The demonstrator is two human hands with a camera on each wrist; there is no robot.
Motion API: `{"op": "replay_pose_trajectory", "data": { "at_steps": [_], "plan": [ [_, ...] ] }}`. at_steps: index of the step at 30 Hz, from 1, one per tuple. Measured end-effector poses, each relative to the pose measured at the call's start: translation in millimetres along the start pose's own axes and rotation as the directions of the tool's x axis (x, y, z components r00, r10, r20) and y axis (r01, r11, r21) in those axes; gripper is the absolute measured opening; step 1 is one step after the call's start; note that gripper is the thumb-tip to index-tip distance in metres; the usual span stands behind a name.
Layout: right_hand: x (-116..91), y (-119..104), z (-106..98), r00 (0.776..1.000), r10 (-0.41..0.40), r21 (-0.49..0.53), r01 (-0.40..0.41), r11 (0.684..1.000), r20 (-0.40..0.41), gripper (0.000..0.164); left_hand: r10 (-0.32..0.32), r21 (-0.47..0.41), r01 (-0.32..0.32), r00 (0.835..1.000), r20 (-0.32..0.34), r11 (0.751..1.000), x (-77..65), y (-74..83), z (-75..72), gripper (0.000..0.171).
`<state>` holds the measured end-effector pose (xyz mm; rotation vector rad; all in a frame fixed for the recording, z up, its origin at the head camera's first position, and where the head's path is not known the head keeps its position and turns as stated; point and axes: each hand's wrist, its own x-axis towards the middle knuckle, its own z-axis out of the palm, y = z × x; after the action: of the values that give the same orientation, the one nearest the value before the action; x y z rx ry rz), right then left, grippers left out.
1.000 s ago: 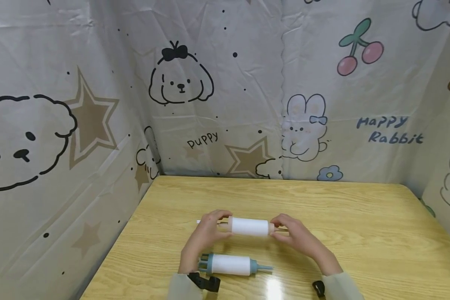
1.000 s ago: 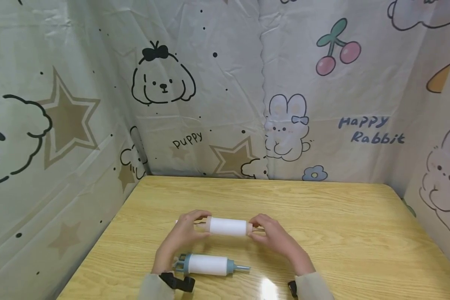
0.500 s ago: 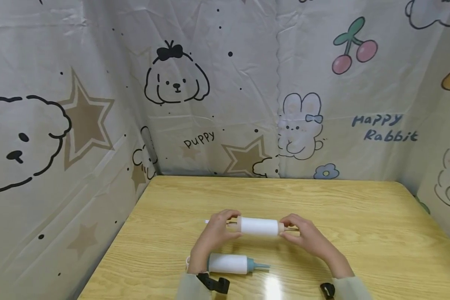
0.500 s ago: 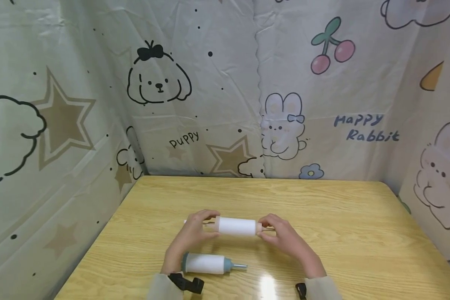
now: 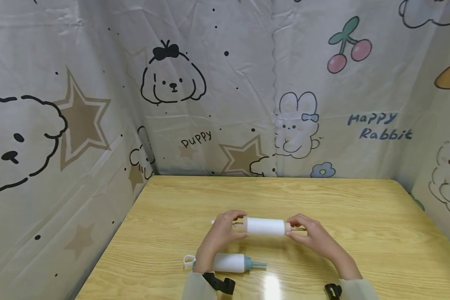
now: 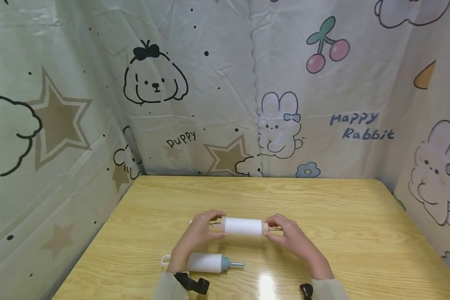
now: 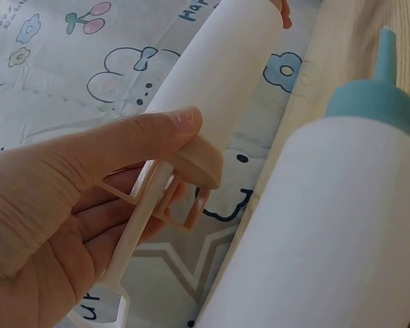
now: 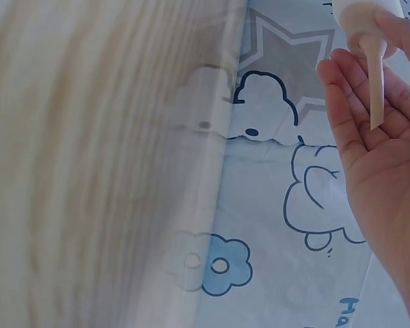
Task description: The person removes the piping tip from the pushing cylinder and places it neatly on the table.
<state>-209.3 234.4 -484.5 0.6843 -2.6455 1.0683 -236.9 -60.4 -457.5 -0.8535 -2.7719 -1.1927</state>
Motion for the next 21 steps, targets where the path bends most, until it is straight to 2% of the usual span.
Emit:
{"op": "replay_pose_trajectory", "data": {
  "at_steps": [6, 10, 16, 21],
  "plan": [
    [-0.7, 0.7, -1.0, 0.999, 0.032, 0.035, -0.032, 0.999, 0.013, 0.022, 0.007, 0.000, -0.007, 1.000, 0.000, 1.000, -0.3, 1.8, -0.7, 0.050],
    [1.7, 2.9, -2.3, 0.996, 0.088, 0.117, -0.091, 0.989, 0.035, 0.029, 0.002, 0.002, -0.002, 1.000, -0.007, 1.000, -0.5, 1.9, -1.5, 0.051],
    [5.7, 7.7, -5.0, 0.959, 0.226, 0.286, -0.268, 0.920, 0.171, 0.033, 0.014, 0.005, -0.014, 1.000, -0.019, 1.000, -1.1, 2.3, -2.5, 0.050],
    [8.9, 9.7, -4.0, 0.937, 0.237, 0.323, -0.315, 0.892, 0.256, 0.034, 0.014, -0.007, -0.014, 1.000, -0.020, 1.000, -1.1, 3.1, -2.9, 0.050]
  ]
}}
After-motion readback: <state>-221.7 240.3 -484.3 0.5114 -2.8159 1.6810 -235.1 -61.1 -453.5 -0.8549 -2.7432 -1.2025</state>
